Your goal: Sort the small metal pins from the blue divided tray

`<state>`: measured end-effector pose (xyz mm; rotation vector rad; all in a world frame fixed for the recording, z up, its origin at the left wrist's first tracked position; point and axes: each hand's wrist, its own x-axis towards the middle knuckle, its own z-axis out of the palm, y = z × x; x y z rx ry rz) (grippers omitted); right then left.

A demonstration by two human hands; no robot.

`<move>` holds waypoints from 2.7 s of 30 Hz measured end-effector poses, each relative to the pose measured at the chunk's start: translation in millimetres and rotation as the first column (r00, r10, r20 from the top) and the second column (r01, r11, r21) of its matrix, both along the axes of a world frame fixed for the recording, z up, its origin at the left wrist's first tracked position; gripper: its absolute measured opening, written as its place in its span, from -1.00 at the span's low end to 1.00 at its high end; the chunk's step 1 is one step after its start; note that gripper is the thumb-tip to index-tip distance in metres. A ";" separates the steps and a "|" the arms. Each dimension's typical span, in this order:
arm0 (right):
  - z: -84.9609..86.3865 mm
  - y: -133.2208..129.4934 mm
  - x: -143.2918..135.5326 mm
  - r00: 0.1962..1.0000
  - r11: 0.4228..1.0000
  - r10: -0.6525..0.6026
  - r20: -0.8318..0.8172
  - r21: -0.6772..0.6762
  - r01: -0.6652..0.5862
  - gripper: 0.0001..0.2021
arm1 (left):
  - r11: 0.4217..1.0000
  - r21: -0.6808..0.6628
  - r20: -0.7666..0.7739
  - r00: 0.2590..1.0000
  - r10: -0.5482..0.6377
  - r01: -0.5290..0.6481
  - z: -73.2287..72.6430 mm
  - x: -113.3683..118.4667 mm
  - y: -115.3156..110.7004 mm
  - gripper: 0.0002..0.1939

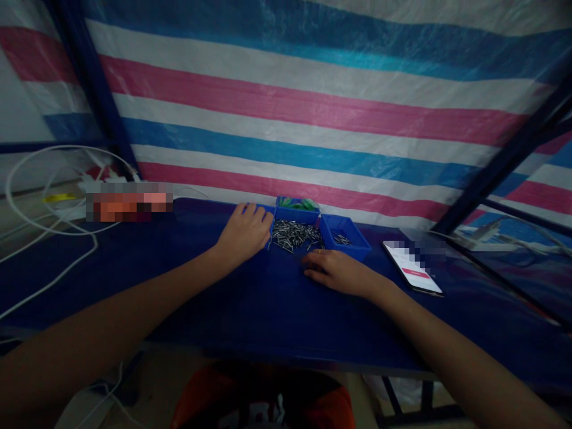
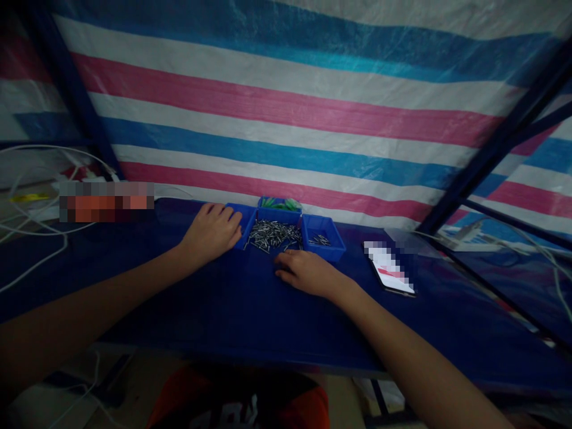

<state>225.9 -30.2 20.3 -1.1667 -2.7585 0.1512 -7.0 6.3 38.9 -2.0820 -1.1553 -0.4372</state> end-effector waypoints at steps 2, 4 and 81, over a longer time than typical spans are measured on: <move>0.4 -0.3 0.0 1.000 1.000 0.004 -0.010 -0.008 -0.004 -0.78 | 0.996 -0.020 -0.041 0.995 -0.091 0.090 0.3 4.2 -5.1 -0.83; 1.2 -0.8 -0.1 1.000 1.000 0.004 -0.018 -0.012 -0.004 -0.77 | 0.968 -0.112 -0.095 0.967 -0.236 0.225 -3.4 9.5 -10.3 -0.83; 2.4 -2.2 -0.4 0.999 1.000 0.018 0.031 -0.019 -0.017 -0.75 | 0.893 -0.402 -0.137 0.951 -0.277 0.202 -41.5 14.6 -4.6 -0.75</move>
